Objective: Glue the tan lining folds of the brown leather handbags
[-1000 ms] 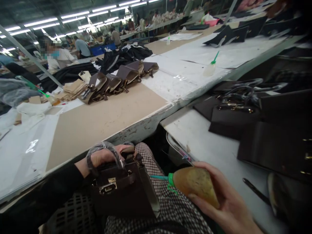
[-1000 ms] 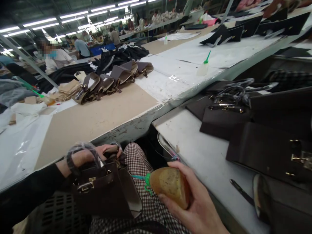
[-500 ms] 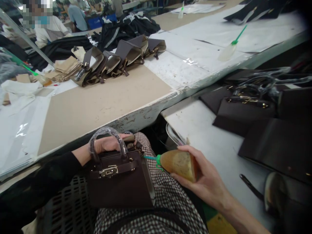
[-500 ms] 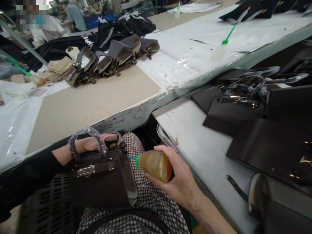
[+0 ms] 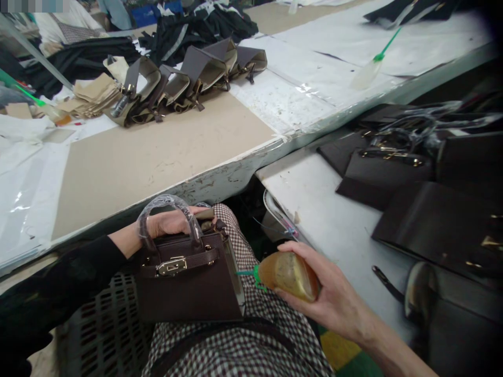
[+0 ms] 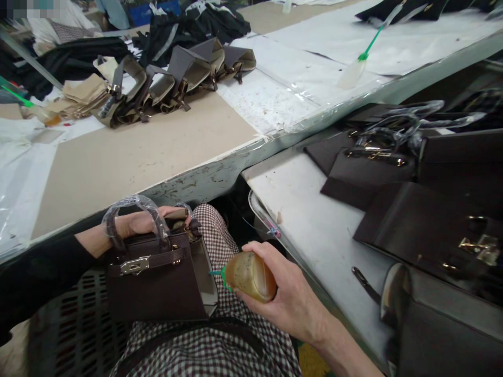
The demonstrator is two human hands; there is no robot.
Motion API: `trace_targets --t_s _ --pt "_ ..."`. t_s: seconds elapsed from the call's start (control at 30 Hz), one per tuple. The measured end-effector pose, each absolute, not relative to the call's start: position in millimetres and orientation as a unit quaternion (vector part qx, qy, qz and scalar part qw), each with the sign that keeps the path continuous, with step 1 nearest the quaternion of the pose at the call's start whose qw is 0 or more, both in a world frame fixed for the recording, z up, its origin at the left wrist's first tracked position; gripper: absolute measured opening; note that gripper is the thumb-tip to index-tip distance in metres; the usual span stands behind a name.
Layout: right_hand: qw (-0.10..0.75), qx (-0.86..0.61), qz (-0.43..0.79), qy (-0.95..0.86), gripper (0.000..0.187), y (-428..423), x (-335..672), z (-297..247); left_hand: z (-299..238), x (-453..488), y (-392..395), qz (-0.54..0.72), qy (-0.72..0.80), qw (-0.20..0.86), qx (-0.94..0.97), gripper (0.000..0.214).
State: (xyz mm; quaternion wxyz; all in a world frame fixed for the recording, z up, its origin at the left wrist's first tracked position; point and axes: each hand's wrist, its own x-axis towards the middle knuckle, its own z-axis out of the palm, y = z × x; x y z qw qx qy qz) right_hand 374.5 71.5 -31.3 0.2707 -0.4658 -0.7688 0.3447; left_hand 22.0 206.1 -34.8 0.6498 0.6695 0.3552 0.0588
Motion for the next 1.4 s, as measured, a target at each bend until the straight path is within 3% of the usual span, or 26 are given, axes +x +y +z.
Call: trace_targets --t_s 0.5,0.67,0.77,0.87,1.03,1.4 --pt "0.19 -0.469 0.423 -0.751 0.055 55 372 -31 -20 30 193 0.044 0.353 0.677 0.644 0.037" --pt "0.169 -0.533 0.523 -0.643 0.04 58 370 -35 -9 32 175 0.038 0.382 0.672 0.633 0.038" --pt "0.169 -0.571 0.612 -0.521 0.046 58 375 -45 15 32 165 0.001 0.378 0.655 0.654 0.041" --pt "0.227 -0.57 0.672 -0.415 0.052 55 384 -50 53 30 154 -0.014 0.394 0.615 0.682 0.046" --pt "0.366 -0.595 0.617 -0.362 0.055 46 393 -46 92 27 125 -0.01 0.442 0.457 0.772 0.043" --pt "0.366 -0.652 0.443 -0.495 0.06 59 368 -69 37 30 70 0.047 0.417 0.427 0.801 0.039"
